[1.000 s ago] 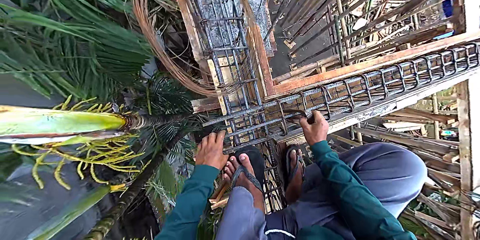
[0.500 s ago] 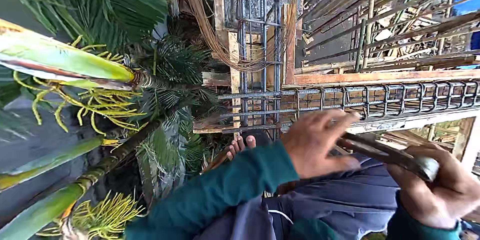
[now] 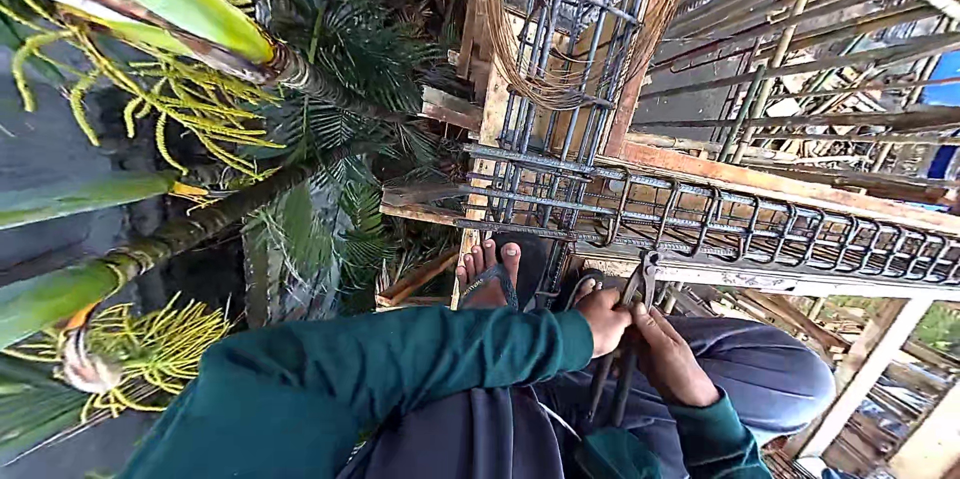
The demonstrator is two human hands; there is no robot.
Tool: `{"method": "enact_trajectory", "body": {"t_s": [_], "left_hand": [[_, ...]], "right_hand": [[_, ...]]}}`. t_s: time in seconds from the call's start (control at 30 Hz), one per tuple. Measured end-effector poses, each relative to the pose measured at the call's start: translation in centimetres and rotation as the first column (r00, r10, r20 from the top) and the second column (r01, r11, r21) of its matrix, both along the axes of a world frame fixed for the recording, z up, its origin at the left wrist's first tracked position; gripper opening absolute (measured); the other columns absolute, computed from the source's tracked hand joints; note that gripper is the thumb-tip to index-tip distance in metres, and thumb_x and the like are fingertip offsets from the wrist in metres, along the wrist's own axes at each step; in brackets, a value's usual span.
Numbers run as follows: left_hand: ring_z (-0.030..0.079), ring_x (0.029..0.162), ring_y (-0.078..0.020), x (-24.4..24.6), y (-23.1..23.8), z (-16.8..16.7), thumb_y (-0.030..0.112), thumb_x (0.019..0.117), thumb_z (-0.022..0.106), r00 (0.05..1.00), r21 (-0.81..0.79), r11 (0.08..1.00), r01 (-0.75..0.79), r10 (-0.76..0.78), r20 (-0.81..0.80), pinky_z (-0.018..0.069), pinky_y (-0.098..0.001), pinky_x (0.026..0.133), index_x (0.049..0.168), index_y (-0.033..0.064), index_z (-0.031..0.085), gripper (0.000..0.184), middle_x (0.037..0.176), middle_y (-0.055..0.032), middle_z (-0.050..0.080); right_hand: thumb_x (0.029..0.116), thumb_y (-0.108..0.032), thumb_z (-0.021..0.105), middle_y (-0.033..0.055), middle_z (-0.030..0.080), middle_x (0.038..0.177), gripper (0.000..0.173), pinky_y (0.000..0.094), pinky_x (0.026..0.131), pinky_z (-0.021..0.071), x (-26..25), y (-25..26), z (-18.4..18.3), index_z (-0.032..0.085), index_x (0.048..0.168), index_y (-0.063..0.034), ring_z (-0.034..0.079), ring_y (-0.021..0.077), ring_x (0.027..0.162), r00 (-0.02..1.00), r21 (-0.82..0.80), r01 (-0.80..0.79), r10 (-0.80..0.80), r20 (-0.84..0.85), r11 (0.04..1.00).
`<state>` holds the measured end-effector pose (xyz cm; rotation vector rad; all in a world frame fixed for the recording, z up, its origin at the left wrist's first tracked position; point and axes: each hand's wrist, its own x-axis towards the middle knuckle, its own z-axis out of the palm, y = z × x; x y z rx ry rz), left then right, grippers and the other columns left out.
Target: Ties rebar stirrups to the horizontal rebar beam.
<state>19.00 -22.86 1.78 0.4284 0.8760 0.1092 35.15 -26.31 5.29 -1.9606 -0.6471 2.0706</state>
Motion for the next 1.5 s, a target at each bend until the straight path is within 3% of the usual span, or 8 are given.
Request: {"method": "enact_trajectory", "body": {"t_s": [0.1,0.2,0.3,0.4,0.67,1.07,1.3,1.5], "left_hand": [[0.070,0.090,-0.0204,-0.6,0.8,0.7,0.024,0.1117,0.045,0.999,-0.200,0.980,-0.017,0.008,-0.045,0.0604,-0.0373,0.080,0.135,0.0005,0.054,0.034,0.109,-0.0146,0.065],[0.069,0.070,-0.0162,-2.3,1.7,1.4,0.025,0.1122,0.044,0.997,-0.368,0.929,-0.052,0.027,-0.074,0.0613,-0.0313,0.067,0.127,-0.0011,0.053,0.032,0.093,-0.0098,0.061],[0.070,0.061,-0.0169,-3.7,1.7,1.5,0.026,0.1127,0.043,0.994,-0.469,0.878,-0.094,0.053,-0.099,0.0619,-0.0308,0.060,0.121,-0.0018,0.055,0.032,0.084,-0.0090,0.065],[0.068,0.056,-0.0166,-4.3,1.8,1.2,0.030,0.1138,0.037,0.981,-0.485,0.855,-0.185,0.131,-0.144,0.0612,-0.0298,0.057,0.120,-0.0008,0.052,0.034,0.077,-0.0076,0.063],[0.068,0.054,-0.0180,-4.4,1.5,0.1,0.031,0.1137,0.037,0.953,-0.506,0.811,-0.292,0.204,-0.224,0.0604,-0.0297,0.054,0.121,-0.0006,0.050,0.035,0.073,-0.0096,0.064],[0.074,0.067,-0.0230,-2.9,1.2,-1.0,0.035,0.1146,0.031,0.976,-0.497,0.847,-0.189,0.108,-0.187,0.0623,-0.0343,0.063,0.127,0.0007,0.050,0.041,0.085,-0.0148,0.073],[0.074,0.068,-0.0235,-2.6,1.5,-0.8,0.037,0.1147,0.029,0.981,-0.521,0.838,-0.162,0.081,-0.175,0.0614,-0.0362,0.063,0.121,0.0007,0.053,0.044,0.083,-0.0143,0.072],[0.073,0.065,-0.0237,-2.6,1.6,-1.1,0.037,0.1147,0.029,0.968,-0.539,0.809,-0.236,0.150,-0.199,0.0614,-0.0361,0.060,0.119,0.0006,0.054,0.044,0.081,-0.0143,0.071]], "right_hand": [[0.1069,-0.023,0.037,0.0035,0.064,0.080,0.030,0.0286,0.048,0.0562,1.4,0.8,0.4,0.048,0.128,-0.0041,0.062,0.0130,0.055,0.997,-0.058,-0.080,0.079,-0.009,0.995],[0.1027,-0.016,0.047,-0.0026,0.063,0.078,0.031,0.0199,0.046,0.0453,3.3,1.9,0.1,0.057,0.129,-0.0024,0.053,0.0044,0.052,0.906,-0.051,-0.372,0.375,0.196,0.927],[0.1026,-0.024,0.052,-0.0020,0.063,0.080,0.031,0.0249,0.053,0.0490,4.3,3.0,-0.8,0.066,0.123,-0.0054,0.056,0.0060,0.058,0.741,-0.126,-0.594,0.601,0.300,0.795],[0.1046,-0.025,0.052,0.0004,0.063,0.080,0.030,0.0271,0.054,0.0504,3.1,3.9,-2.0,0.067,0.121,-0.0051,0.057,0.0077,0.059,0.690,-0.148,-0.644,0.654,0.310,0.750],[0.1078,-0.026,0.050,0.0038,0.063,0.082,0.030,0.0325,0.058,0.0518,0.4,4.7,-3.4,0.067,0.122,-0.0055,0.058,0.0123,0.060,0.596,-0.219,-0.713,0.740,0.312,0.667],[0.1092,-0.027,0.047,0.0086,0.062,0.082,0.030,0.0418,0.066,0.0535,-1.6,4.8,-2.3,0.066,0.113,-0.0038,0.061,0.0199,0.067,0.505,-0.297,-0.744,0.795,0.337,0.598],[0.1089,-0.027,0.047,0.0155,0.067,0.092,0.032,0.0547,0.082,0.0513,-2.1,7.5,-1.4,0.068,0.110,-0.0021,0.066,0.0312,0.087,0.319,-0.391,-0.806,0.882,0.346,0.445],[0.1093,-0.028,0.046,0.0173,0.068,0.095,0.033,0.0571,0.083,0.0516,-3.8,8.4,-0.8,0.068,0.111,-0.0035,0.067,0.0340,0.092,0.203,-0.436,-0.820,0.902,0.382,0.369]]}}
